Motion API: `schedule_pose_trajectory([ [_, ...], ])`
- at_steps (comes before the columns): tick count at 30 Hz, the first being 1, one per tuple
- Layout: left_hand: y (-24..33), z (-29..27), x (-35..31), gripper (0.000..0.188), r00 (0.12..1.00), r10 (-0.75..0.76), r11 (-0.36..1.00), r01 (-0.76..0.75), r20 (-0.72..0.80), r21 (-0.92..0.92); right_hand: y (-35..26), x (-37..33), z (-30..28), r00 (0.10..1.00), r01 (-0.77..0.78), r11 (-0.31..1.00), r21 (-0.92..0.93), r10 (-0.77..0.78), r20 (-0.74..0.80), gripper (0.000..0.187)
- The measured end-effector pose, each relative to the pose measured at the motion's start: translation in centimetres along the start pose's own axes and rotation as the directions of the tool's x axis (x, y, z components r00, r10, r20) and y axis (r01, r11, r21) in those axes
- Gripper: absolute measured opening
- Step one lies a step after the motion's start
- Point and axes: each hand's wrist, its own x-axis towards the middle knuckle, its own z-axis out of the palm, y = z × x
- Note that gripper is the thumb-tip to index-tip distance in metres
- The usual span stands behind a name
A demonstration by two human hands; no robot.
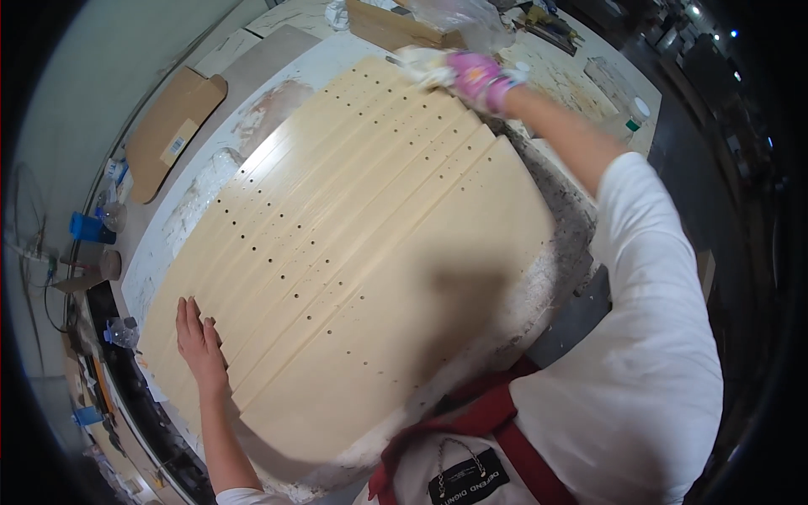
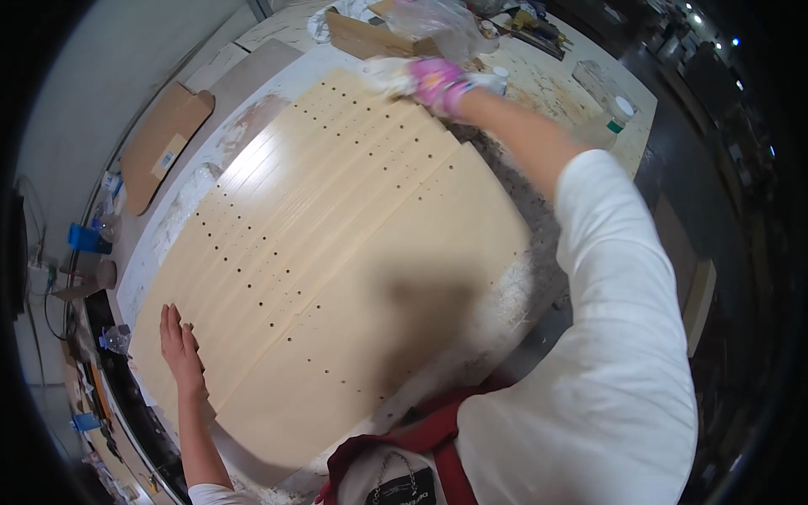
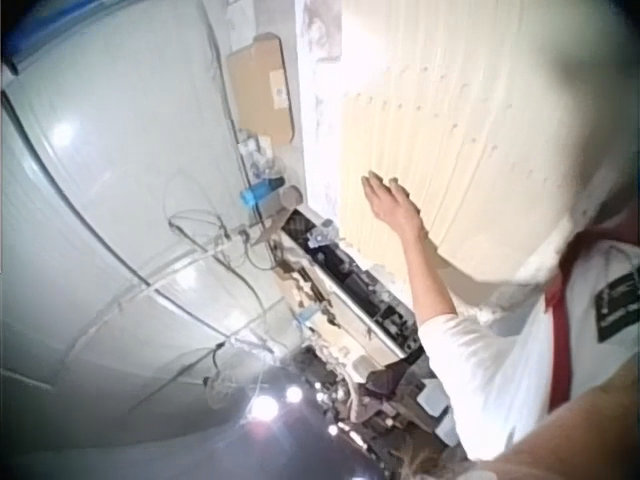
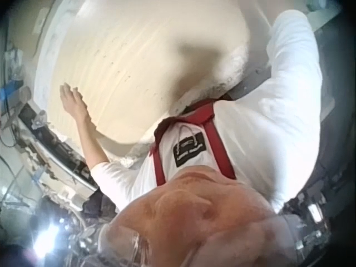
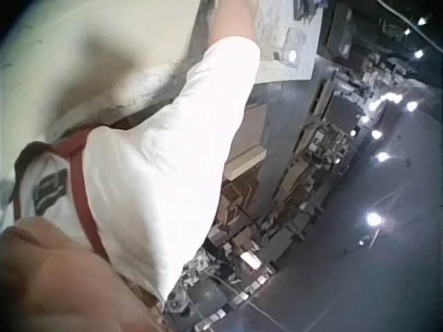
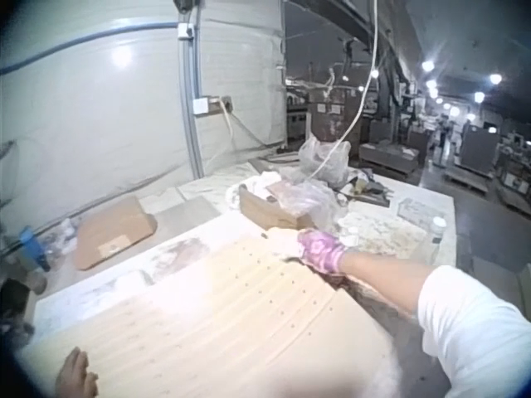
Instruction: The person wipes down wooden panels with a cloth, applies paint to small holes using a brush, and wipes the surfaces again before stacking the panels.
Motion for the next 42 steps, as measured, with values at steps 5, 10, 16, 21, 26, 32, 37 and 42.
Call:
schedule_pose_trajectory([
  [5,1.2,-0.6,0.1,0.045,0.997,-0.068,0.998,0.068,0.019,-0.004,-6.2,-2.2,0.3,0.962,0.273,0.791,-0.548,-0.218,0.166,0.036],
  [10,0.0,-0.1,0.0,0.045,1.0,-0.008,0.998,0.009,-0.011,0.07,-2.0,-1.2,2.3,0.982,0.181,0.88,-0.44,-0.183,0.038,0.037],
  [16,0.5,-0.2,0.0,0.044,0.999,0.012,0.997,-0.01,-0.034,0.072,-5.5,-1.6,-0.5,0.994,0.041,0.967,-0.252,-0.065,-0.09,0.029],
  [21,0.0,-0.2,0.4,0.045,1.0,-0.016,1.0,0.016,0.002,-0.012,-13.3,-4.6,12.0,0.694,0.698,0.605,-0.383,-0.439,0.57,0.031],
  [26,0.1,-0.5,-0.1,0.046,1.0,-0.016,0.998,0.016,-0.004,0.065,-4.9,-0.7,8.0,0.853,0.511,0.737,-0.443,-0.501,0.15,0.03],
  [32,0.9,-0.2,0.3,0.046,0.999,0.026,0.996,-0.024,-0.022,0.087,-6.2,1.1,-0.3,0.989,0.123,0.945,-0.302,-0.141,-0.037,0.025],
  [37,0.0,-0.3,-0.2,0.046,1.0,-0.009,1.0,0.009,-0.001,0.03,-15.9,-1.2,15.1,0.781,0.623,0.701,-0.347,-0.531,0.329,0.033],
  [42,0.2,-1.0,-0.4,0.046,1.0,-0.004,1.0,0.004,0.004,0.003,-8.7,3.6,11.8,0.971,0.172,0.985,-0.031,-0.164,0.175,0.025],
])
